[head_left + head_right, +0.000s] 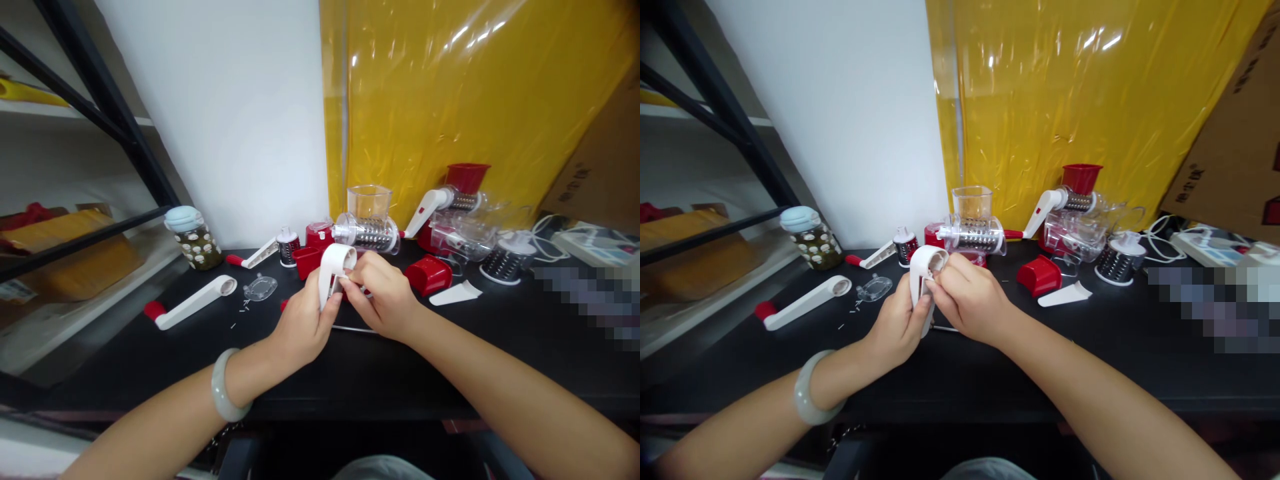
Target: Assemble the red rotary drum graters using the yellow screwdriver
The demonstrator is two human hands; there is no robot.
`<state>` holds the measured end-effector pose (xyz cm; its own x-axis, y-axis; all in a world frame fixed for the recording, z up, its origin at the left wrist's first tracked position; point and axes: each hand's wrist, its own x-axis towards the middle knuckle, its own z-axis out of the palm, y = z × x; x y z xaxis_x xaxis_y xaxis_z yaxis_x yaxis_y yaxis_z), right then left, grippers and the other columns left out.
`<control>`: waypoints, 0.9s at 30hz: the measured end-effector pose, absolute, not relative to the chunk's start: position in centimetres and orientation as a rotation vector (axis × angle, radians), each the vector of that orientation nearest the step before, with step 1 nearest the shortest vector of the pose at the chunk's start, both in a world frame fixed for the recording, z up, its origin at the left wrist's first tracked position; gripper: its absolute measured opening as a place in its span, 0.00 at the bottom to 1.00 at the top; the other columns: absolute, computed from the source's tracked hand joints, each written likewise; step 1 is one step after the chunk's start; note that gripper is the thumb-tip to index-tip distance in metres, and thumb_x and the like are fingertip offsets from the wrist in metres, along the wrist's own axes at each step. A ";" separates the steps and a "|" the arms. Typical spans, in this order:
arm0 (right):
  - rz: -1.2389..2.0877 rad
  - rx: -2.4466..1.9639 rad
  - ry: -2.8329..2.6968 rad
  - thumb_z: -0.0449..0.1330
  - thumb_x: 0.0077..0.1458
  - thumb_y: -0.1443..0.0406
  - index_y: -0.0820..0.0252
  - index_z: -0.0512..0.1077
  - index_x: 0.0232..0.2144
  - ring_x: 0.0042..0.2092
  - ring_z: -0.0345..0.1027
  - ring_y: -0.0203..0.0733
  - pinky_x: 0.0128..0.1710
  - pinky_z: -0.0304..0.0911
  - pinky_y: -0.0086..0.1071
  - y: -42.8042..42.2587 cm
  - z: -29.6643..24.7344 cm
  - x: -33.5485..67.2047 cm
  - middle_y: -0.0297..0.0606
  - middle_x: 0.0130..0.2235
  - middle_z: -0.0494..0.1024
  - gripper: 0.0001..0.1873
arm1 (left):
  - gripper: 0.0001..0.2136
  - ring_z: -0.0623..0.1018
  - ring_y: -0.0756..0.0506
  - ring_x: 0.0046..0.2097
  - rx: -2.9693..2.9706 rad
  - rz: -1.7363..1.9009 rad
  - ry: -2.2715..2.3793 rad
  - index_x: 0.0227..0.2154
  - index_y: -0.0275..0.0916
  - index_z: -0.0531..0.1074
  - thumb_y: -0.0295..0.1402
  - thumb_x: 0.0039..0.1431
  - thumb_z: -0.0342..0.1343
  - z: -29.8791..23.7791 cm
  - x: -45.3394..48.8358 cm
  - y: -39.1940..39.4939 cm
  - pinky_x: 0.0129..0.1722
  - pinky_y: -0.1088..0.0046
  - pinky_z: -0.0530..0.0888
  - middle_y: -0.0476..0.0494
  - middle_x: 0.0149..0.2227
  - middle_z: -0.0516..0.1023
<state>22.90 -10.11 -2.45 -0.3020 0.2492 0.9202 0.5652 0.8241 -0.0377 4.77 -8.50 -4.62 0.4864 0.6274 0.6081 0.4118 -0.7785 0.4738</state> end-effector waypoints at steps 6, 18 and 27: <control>-0.210 -0.494 -1.702 0.67 0.53 0.68 0.55 0.64 0.41 0.30 0.66 0.33 0.28 0.65 0.28 -9.2 -3.0 23.1 0.31 0.33 0.69 0.17 | 0.13 0.73 0.49 0.25 2.070 1.083 0.755 0.47 0.40 0.60 0.44 0.71 0.42 -5.3 4.9 -8.3 0.24 0.74 0.71 0.50 0.28 0.72; 0.482 -0.621 -1.663 0.62 0.59 0.61 0.52 0.56 0.61 0.50 0.72 0.43 0.49 0.71 0.40 -9.1 -3.6 22.4 0.43 0.50 0.74 0.30 | 0.18 0.72 0.53 0.19 1.623 0.929 0.426 0.45 0.41 0.59 0.51 0.67 0.45 -5.0 5.3 -8.5 0.17 0.80 0.72 0.53 0.26 0.71; 0.630 -0.603 -1.609 0.61 0.60 0.61 0.54 0.62 0.55 0.51 0.73 0.42 0.53 0.70 0.41 -9.0 -3.4 22.2 0.43 0.51 0.76 0.23 | 0.18 0.74 0.53 0.20 1.640 0.891 0.460 0.47 0.41 0.59 0.51 0.68 0.45 -4.8 5.2 -8.0 0.19 0.78 0.75 0.52 0.28 0.73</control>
<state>22.20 -9.05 -3.39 -0.1199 0.6967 0.7072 0.0311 0.7147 -0.6988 5.19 -7.98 -4.80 0.6342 0.7097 0.3069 -0.1605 -0.2674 0.9501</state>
